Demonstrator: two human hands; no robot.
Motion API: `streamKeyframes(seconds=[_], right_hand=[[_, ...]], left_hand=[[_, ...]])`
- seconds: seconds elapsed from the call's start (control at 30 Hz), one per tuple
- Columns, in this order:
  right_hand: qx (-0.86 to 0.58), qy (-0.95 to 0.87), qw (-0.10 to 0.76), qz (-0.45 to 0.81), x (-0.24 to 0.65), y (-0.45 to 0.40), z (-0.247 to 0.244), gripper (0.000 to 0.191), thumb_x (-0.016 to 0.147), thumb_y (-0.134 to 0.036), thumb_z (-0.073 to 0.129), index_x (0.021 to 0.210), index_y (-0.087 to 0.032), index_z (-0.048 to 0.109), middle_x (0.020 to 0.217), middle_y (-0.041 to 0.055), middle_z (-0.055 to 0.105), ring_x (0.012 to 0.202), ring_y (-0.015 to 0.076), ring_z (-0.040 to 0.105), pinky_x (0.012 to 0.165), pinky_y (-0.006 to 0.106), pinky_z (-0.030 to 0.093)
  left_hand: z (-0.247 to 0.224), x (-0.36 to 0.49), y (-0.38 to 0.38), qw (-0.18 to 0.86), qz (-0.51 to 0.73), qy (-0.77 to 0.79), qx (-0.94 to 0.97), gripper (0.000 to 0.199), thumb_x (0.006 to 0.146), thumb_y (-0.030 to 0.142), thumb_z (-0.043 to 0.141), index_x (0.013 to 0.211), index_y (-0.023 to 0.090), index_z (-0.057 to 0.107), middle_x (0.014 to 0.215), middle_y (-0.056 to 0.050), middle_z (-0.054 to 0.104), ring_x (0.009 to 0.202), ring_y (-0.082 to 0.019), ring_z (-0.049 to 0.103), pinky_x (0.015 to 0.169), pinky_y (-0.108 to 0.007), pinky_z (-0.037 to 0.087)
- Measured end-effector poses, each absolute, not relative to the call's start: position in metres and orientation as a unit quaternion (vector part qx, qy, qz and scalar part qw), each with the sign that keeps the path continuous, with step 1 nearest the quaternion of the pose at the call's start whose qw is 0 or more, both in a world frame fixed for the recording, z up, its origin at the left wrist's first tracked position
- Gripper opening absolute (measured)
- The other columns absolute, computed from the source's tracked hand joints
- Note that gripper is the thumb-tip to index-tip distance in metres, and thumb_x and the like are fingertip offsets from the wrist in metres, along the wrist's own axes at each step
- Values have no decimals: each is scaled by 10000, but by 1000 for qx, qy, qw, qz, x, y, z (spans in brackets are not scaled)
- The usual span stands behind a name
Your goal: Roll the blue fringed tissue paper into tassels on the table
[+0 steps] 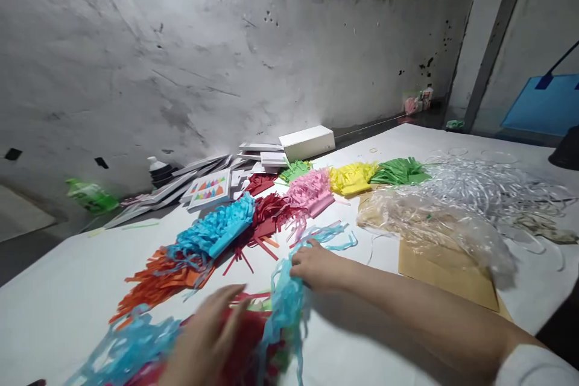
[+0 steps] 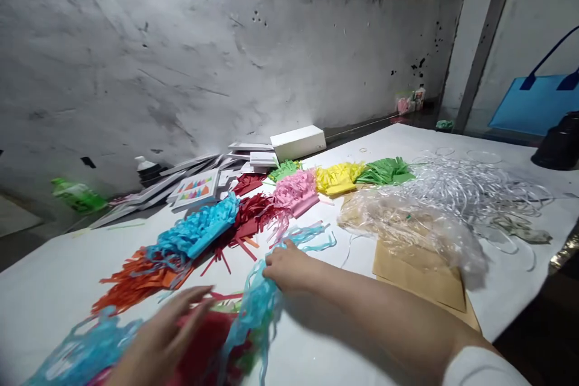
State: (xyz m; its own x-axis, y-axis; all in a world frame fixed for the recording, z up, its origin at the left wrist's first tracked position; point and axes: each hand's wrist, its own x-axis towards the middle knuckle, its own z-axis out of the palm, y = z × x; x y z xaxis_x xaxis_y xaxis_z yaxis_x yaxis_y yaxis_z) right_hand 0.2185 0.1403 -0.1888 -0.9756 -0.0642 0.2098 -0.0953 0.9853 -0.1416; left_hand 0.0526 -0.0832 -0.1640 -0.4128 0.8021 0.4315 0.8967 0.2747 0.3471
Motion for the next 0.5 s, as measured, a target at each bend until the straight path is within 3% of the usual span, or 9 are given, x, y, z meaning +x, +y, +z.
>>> streamKeyframes(seconds=[0.07,0.1,0.2,0.33,0.4,0.5], right_hand=[[43,-993,96,53,212,141,-191,154,830,-31,648,856,-167,716,912,94,753,934,264,673,1047,519,391],[43,-993,100,47,215,141,-191,155,851,-34,617,834,-159,708,885,98,747,907,262,670,1038,521,389],[29,-991,125,49,246,135,-192,166,935,-137,571,1053,-139,688,971,118,735,955,267,654,979,486,416],[0,-970,221,96,304,126,-200,642,929,-357,655,1477,-152,390,1311,173,624,1212,305,558,1063,541,339],[2,-951,286,120,327,123,-206,675,901,-259,624,1500,-149,333,1308,169,621,1207,295,557,1100,564,290],[-4,-926,355,126,351,122,-209,589,846,-120,517,1424,-112,405,1108,129,683,1008,252,619,1072,532,346]], left_hand=[[-189,76,-58,48,-271,-771,-574,378,923,520,543,1043,230,753,1034,-88,816,937,-281,776,807,-407,646],[-199,87,-49,42,-272,-763,-585,377,893,479,598,1119,213,741,1098,-113,801,977,-296,767,825,-422,642],[-211,109,-36,27,-279,-741,-610,288,889,362,619,1110,225,744,1077,-123,790,964,-309,749,835,-465,623],[-202,128,-40,-37,-308,-715,-626,241,1002,322,492,980,230,714,895,-51,771,777,-198,718,714,-302,608],[-201,135,-43,-91,-336,-698,-625,264,1012,370,490,950,221,700,831,-31,753,729,-179,708,668,-253,599],[-206,139,-50,-107,-353,-685,-629,282,989,433,536,955,229,728,865,-36,782,798,-209,756,719,-260,624]])
